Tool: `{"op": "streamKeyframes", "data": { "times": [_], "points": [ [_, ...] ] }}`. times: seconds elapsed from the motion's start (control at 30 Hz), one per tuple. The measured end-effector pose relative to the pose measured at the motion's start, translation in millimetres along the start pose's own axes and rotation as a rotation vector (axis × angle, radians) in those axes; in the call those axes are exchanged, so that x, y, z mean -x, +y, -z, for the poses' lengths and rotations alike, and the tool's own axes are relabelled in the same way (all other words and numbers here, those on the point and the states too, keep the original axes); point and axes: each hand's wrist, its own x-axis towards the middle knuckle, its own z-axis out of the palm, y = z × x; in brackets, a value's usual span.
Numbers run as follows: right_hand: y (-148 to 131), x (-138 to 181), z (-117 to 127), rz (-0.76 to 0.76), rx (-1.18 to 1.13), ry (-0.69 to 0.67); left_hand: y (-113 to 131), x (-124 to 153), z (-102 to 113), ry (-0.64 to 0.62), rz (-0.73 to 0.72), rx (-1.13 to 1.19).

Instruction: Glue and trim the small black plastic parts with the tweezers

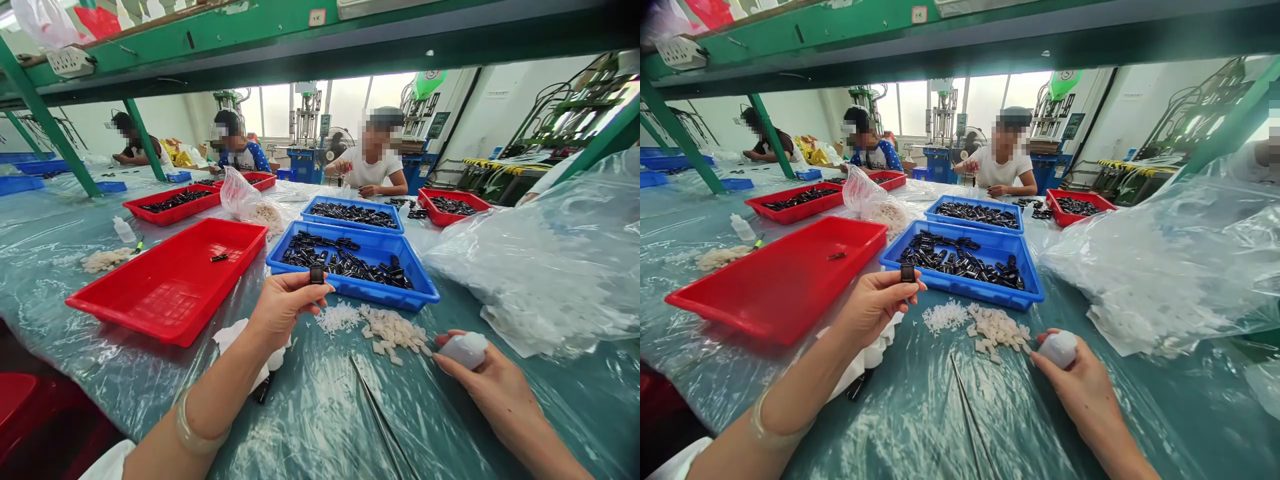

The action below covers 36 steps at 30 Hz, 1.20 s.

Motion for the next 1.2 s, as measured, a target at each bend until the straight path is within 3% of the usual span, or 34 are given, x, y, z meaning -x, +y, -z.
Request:
{"op": "streamKeyframes", "data": {
  "times": [0.1,0.27,0.43,0.6,0.67,1.2],
  "points": [
    [-1,-1,1,0.045,0.027,0.005,1,0,0,-0.002,-0.002,0.001],
    [0,0,7,0.26,0.219,0.032,-6,3,-6,-0.041,0.047,-0.034],
    [-9,12,14,0.45,0.285,0.101,-37,21,-24,-0.322,0.263,-0.129],
    [-23,30,17,0.989,0.372,0.143,-58,38,-34,-0.521,0.451,-0.159],
    [-27,37,16,1.094,0.417,0.151,-58,39,-34,-0.535,0.465,-0.168],
    [-45,59,12,1.227,0.499,0.207,-55,40,-33,-0.627,0.558,-0.205]
  ]
}}
